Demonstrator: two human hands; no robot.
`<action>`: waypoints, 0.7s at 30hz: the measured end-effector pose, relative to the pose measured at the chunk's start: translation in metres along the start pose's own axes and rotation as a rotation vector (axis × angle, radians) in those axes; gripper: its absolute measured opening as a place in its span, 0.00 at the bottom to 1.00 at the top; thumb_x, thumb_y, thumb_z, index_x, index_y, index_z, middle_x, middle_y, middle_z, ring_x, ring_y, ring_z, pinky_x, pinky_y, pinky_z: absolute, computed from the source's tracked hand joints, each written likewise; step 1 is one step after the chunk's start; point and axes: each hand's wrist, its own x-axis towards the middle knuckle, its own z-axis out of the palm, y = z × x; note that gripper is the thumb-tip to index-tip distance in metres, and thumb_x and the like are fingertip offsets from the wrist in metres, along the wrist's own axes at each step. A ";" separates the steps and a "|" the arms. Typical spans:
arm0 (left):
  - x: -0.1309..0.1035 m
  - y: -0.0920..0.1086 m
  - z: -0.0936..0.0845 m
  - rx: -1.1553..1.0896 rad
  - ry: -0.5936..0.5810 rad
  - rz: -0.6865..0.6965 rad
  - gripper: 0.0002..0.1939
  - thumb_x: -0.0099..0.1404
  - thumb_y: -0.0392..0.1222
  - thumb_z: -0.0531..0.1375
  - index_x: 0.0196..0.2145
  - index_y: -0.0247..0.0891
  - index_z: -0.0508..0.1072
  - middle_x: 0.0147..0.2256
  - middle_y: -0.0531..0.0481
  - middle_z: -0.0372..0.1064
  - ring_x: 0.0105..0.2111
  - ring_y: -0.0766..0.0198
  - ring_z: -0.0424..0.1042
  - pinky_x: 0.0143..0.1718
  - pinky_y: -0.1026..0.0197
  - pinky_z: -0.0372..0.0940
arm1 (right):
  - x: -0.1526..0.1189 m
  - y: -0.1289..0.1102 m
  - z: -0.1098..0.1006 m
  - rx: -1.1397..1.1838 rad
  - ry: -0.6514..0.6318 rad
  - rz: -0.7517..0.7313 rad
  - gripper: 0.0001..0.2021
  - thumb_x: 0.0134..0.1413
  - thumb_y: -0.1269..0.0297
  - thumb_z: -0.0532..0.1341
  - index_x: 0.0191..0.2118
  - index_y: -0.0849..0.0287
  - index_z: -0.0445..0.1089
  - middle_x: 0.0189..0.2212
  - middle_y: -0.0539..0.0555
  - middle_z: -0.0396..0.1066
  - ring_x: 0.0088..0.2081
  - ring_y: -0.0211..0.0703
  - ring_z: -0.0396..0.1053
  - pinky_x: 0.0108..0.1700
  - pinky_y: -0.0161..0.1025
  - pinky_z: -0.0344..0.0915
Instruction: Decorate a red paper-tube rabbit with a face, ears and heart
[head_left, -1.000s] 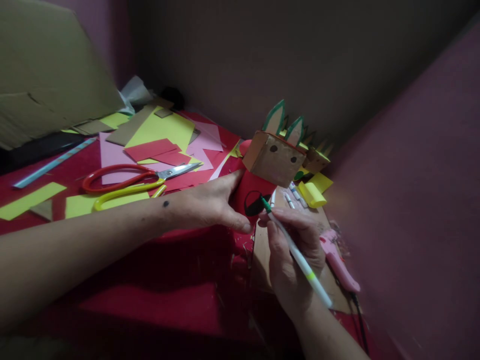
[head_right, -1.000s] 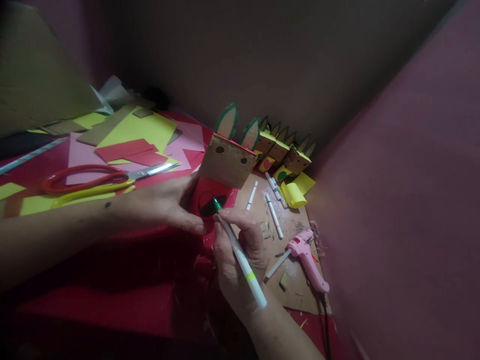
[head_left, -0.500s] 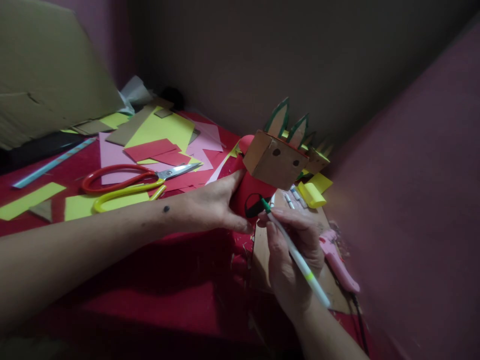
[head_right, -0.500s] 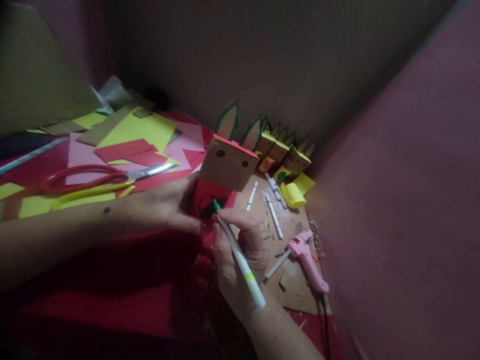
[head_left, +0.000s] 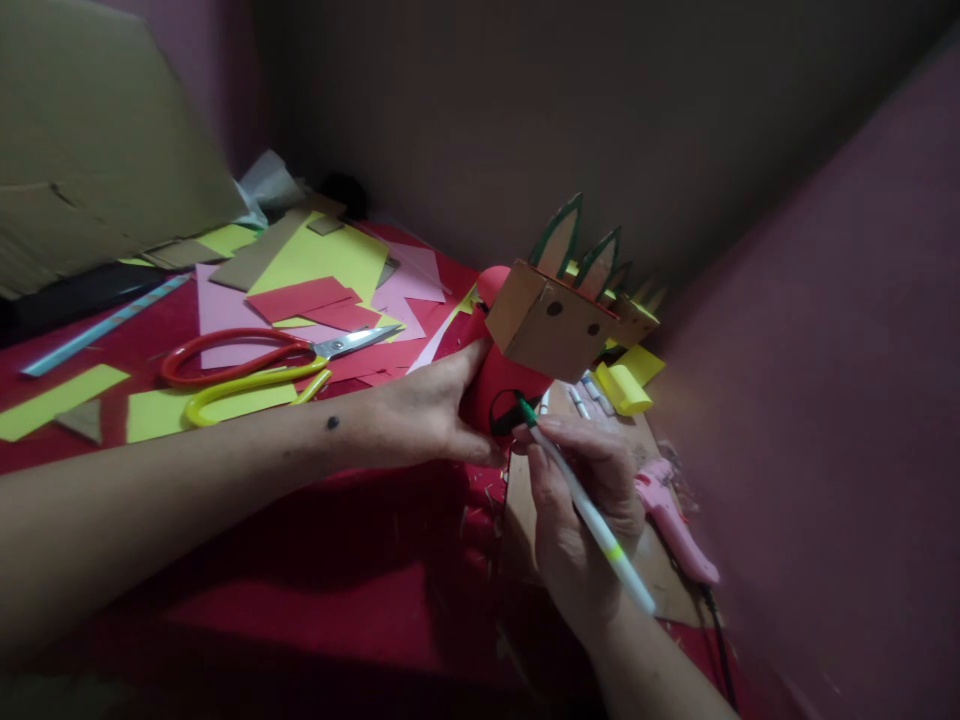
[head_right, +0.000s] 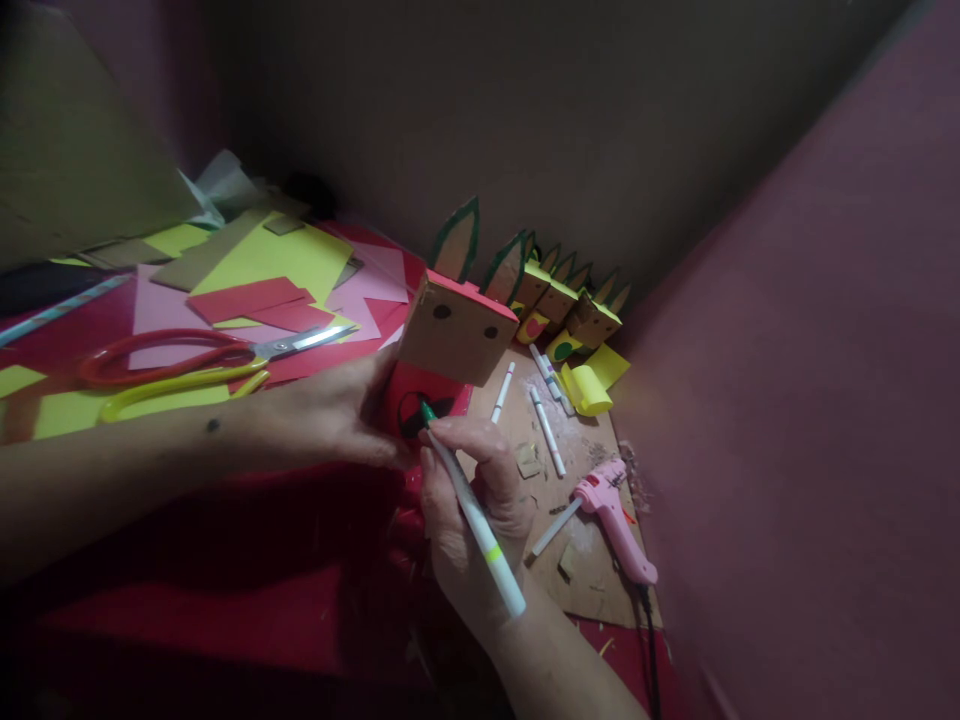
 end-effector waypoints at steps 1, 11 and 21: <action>0.000 0.000 0.000 0.006 -0.002 0.005 0.27 0.55 0.31 0.71 0.48 0.38 0.63 0.37 0.55 0.69 0.36 0.63 0.69 0.38 0.58 0.67 | 0.000 0.000 0.000 -0.004 -0.010 -0.006 0.17 0.60 0.78 0.65 0.46 0.47 0.78 0.39 0.44 0.80 0.41 0.33 0.80 0.47 0.31 0.76; 0.001 -0.003 0.001 0.002 0.000 0.003 0.29 0.55 0.32 0.71 0.50 0.39 0.62 0.39 0.54 0.69 0.38 0.60 0.70 0.39 0.57 0.68 | 0.000 0.003 -0.002 -0.025 -0.042 -0.045 0.16 0.61 0.77 0.65 0.47 0.48 0.78 0.39 0.47 0.81 0.41 0.37 0.81 0.47 0.35 0.78; 0.002 -0.003 0.000 0.011 0.010 -0.011 0.33 0.54 0.33 0.72 0.54 0.37 0.63 0.41 0.51 0.68 0.40 0.58 0.70 0.40 0.56 0.69 | -0.001 0.003 -0.003 -0.042 -0.069 -0.051 0.15 0.62 0.77 0.66 0.47 0.48 0.77 0.40 0.48 0.81 0.41 0.39 0.81 0.46 0.38 0.80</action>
